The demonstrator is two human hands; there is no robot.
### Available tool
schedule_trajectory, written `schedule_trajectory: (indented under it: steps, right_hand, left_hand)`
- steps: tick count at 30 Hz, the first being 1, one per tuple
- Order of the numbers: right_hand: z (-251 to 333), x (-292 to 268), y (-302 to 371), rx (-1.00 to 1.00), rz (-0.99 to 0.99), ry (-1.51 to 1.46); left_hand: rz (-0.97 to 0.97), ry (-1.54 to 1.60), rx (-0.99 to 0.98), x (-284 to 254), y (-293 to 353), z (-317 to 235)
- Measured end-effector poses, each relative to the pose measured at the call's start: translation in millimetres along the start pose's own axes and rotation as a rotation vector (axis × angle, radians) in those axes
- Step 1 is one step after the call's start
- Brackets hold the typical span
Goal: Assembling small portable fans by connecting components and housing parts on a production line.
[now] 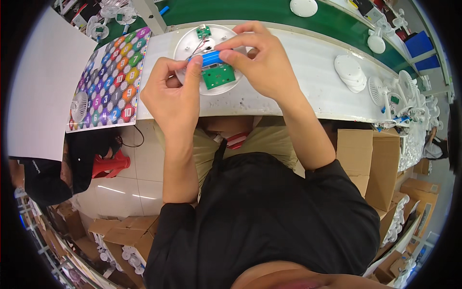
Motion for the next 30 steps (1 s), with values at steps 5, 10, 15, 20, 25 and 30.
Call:
schedule_trajectory:
  steps: [5, 10, 15, 20, 25, 30]
  right_hand:
    - [-6.2, 7.5, -6.5, 0.054, 0.108, -0.122]
    - [-10.5, 1.8, 1.1, 0.157, 0.150, -0.279]
    - [-9.3, -5.1, 9.0, 0.114, 0.192, -0.345]
    - [-72.4, -90.9, 12.3, -0.049, -0.241, 0.153]
    - [-211.9, -248.1, 33.1, 0.634, -0.246, 1.406]
    - [-255.1, -287.3, 61.5, 0.712, 0.085, 1.492]
  left_hand:
    - [-0.057, 0.043, -0.002, 0.7, -4.4, 8.7]
    - [-0.010, -0.254, 0.020, -8.1, -6.7, 11.1]
    - [-0.013, -0.018, 0.016, -4.0, -5.5, 8.1]
    - [0.003, -0.147, -0.023, -6.0, -9.9, 7.6]
    - [0.081, 0.112, -0.195, -13.9, -5.2, 15.5]
    - [0.093, -0.015, -0.038, -13.3, -5.0, 11.5]
Point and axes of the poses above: each hand's wrist, its own y-axis away from the middle knuckle, its own x-axis out of the palm, z = x × y, the point moved 3 cm from there along -y, towards the middle knuckle, and after that the axes turned 11 degrees about y, right-handed, at the moved point
